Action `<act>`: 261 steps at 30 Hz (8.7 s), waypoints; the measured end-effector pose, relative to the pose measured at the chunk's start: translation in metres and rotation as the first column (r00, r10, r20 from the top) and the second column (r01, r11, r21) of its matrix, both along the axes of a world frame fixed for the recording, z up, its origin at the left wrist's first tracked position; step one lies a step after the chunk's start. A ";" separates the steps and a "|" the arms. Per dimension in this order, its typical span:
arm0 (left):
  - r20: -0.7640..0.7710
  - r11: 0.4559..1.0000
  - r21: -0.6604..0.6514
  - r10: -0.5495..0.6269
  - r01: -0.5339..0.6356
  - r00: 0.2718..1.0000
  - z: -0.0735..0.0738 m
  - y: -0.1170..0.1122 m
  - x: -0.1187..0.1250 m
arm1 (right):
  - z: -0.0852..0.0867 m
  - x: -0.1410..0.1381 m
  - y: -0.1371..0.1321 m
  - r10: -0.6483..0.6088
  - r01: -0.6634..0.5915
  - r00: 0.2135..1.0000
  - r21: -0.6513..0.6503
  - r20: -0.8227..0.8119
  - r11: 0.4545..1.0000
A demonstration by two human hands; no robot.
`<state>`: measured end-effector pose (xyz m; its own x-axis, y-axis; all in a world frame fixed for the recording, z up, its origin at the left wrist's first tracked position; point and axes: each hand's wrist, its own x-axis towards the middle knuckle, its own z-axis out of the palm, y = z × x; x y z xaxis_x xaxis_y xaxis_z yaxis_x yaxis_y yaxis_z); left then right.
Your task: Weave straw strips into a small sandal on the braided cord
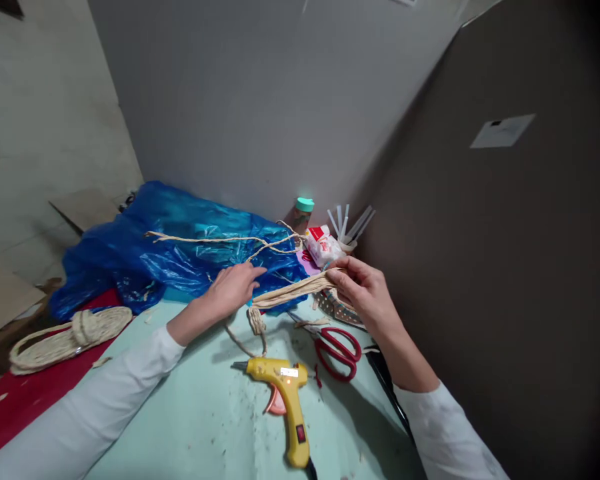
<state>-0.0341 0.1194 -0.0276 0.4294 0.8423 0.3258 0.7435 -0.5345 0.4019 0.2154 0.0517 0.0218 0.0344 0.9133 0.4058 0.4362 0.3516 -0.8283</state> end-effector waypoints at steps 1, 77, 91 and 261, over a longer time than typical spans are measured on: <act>0.020 1.000 0.004 -0.011 0.011 1.000 0.011 -0.008 -0.002 | -0.001 -0.004 -0.002 0.024 -0.024 1.000 -0.005 0.006 1.000; 0.773 0.439 -0.633 0.310 0.638 0.554 -0.007 -0.155 0.073 | -0.032 -0.046 -0.061 0.096 -0.525 0.331 -0.099 -0.939 0.845; 0.765 0.304 -0.621 0.436 0.722 0.474 0.006 -0.168 0.043 | -0.039 -0.035 -0.055 0.335 -0.494 0.699 -0.087 -0.632 0.865; 0.776 0.593 -0.605 0.290 0.531 0.560 0.023 -0.143 0.072 | -0.029 0.005 -0.115 0.267 -0.206 0.841 -0.177 0.471 0.962</act>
<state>0.0381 -0.0239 -0.0049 0.4807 0.8689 -0.1180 -0.1230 0.2001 0.9720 0.2205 -0.0637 -0.0074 -0.3623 0.9092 0.2051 0.7091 0.4117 -0.5724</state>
